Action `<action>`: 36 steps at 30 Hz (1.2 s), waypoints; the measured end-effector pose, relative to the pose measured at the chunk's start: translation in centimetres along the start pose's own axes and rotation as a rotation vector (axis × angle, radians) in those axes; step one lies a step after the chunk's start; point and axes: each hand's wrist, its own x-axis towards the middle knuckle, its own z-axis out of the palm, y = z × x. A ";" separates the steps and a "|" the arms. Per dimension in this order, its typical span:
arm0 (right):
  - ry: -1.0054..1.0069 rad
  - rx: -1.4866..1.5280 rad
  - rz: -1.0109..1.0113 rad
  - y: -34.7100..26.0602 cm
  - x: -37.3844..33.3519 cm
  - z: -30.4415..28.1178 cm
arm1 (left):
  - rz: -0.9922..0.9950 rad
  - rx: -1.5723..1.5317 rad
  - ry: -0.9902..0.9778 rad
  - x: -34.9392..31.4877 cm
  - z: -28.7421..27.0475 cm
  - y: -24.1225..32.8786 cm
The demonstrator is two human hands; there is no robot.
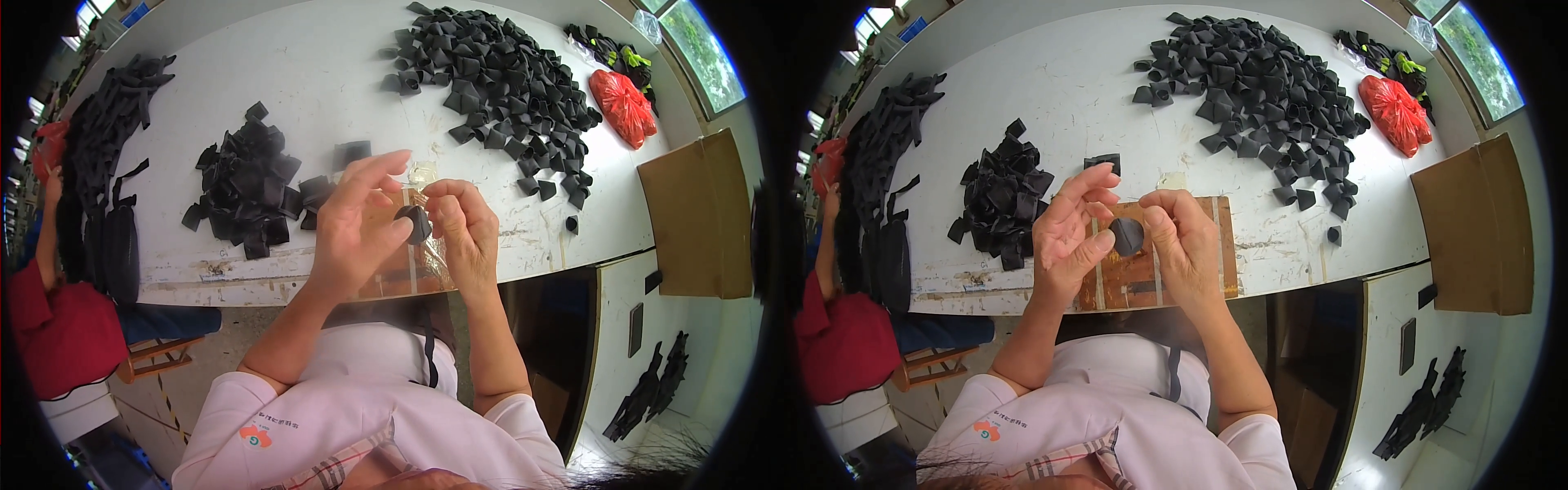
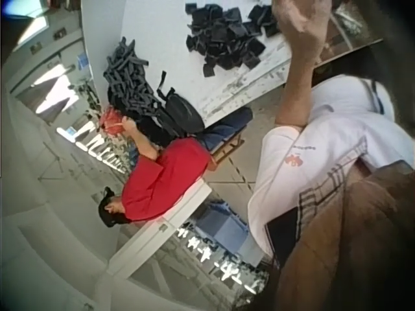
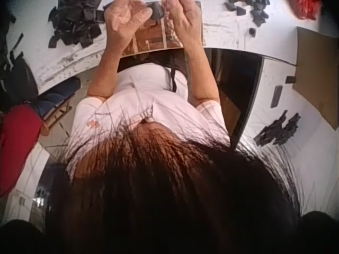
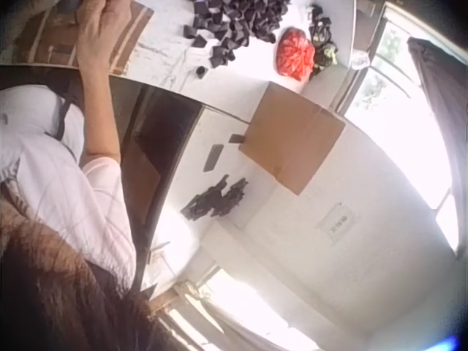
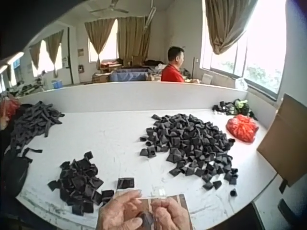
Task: The person is applying adhesive to small black foam components using a stick at a workshop table.
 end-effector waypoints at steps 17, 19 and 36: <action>0.051 -0.276 -0.406 -0.9 -1.1 0.8 | -0.198 -0.714 0.140 -1.6 0.2 -1.7; 0.087 -0.280 -0.452 0.0 -1.3 1.2 | -0.214 -0.686 0.145 -1.8 0.2 -1.9; 0.211 0.209 -0.067 -3.4 4.0 -2.9 | -0.232 0.511 0.279 2.7 -3.8 -13.2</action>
